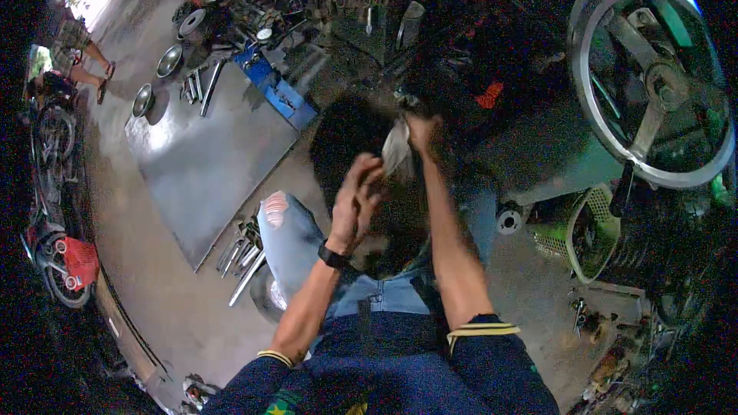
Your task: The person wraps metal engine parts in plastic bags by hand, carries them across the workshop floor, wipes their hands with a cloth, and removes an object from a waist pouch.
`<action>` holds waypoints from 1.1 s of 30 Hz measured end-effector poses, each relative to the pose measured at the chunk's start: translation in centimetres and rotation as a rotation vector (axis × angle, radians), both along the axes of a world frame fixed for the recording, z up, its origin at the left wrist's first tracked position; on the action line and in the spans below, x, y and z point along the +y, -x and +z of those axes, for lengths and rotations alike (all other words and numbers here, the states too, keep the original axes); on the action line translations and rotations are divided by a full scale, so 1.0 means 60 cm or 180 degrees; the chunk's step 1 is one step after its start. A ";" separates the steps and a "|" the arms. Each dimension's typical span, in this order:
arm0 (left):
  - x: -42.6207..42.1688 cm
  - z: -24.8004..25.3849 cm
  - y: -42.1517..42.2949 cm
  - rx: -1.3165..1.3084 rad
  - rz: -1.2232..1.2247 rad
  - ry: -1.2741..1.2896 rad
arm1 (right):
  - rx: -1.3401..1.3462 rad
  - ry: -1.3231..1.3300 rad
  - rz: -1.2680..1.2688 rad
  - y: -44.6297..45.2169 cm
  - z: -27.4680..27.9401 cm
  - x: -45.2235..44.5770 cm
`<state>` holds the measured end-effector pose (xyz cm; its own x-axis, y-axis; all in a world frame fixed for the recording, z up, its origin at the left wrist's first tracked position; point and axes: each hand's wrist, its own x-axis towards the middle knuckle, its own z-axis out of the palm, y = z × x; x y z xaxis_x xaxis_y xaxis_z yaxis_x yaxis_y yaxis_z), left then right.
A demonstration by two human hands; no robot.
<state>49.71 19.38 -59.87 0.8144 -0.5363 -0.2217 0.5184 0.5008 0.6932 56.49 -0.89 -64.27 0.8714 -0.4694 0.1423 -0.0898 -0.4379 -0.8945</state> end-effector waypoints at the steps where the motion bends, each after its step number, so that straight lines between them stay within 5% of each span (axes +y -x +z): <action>1: -0.017 -0.025 -0.006 -0.0181 0.0308 -0.0246 | 0.0179 -0.0109 0.0280 0.002 -0.001 -0.002; 4: -0.059 -0.041 -0.017 -0.0829 0.0721 -0.1031 | 0.0717 -0.1359 0.0386 0.054 0.027 0.103; 6: -0.053 -0.055 -0.058 -0.0054 0.1015 -0.0924 | 0.0316 -0.2829 0.0252 0.056 0.014 0.171; 8: -0.027 -0.080 -0.089 -0.0067 0.1296 -0.1171 | -0.0097 -0.2829 0.0484 0.073 -0.023 0.201; 11: -0.026 -0.058 -0.122 -0.0022 0.2146 -0.1063 | -0.0182 -0.1167 0.0442 0.142 0.067 0.233; 15: -0.017 0.005 -0.128 -0.0506 0.1401 -0.1142 | 0.0277 -0.2434 0.0617 0.144 0.107 0.166; 16: -0.030 0.020 -0.121 -0.0676 0.1161 -0.1166 | -0.0366 -0.1717 0.0005 0.121 0.126 0.164; 18: -0.073 -0.020 -0.108 -0.0910 0.0900 -0.1039 | -0.0100 -0.0904 0.0102 0.075 0.148 0.135; 19: -0.089 0.018 -0.090 -0.0710 0.0769 -0.0284 | 0.0030 -0.0500 0.0155 0.056 0.155 0.124; 20: -0.082 -0.096 -0.123 -0.1173 0.0684 -0.0100 | -0.0459 -0.0137 -0.0054 0.043 0.159 0.117; 22: -0.074 0.008 -0.061 -0.1871 -0.0135 -0.1197 | -0.1038 0.1028 -0.0492 0.011 0.178 0.075; 23: -0.074 0.086 -0.030 -0.2263 -0.0317 -0.1623 | -0.0065 0.0652 -0.0515 -0.013 0.212 0.034; 24: -0.063 0.092 -0.024 -0.3257 -0.0042 -0.1782 | -0.1399 0.1568 -0.0778 -0.052 0.184 -0.020; 25: -0.040 0.109 -0.017 -0.3262 -0.0100 -0.1893 | -0.1524 0.2377 -0.1032 -0.081 0.162 -0.086; 26: -0.010 0.123 -0.013 -0.3260 -0.0152 -0.2003 | -0.1592 0.2008 -0.0902 -0.093 0.157 -0.138; 28: 0.061 0.107 -0.002 -0.2533 0.0031 -0.2340 | -0.0889 0.2815 -0.1896 -0.134 0.103 -0.225; 31: 0.197 0.092 0.047 -0.1855 0.0733 -0.2879 | 0.2190 0.2148 -0.0820 -0.173 0.039 -0.287; 33: 0.272 0.125 0.099 -0.1405 0.1469 -0.3254 | 0.1156 0.2600 -0.0969 -0.137 0.042 -0.236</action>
<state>43.79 35.73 -52.40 0.9959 0.0865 -0.0281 0.0535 -0.3076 0.9500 64.71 -15.05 -61.72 0.7834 -0.5590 0.2716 -0.5163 -0.8287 -0.2161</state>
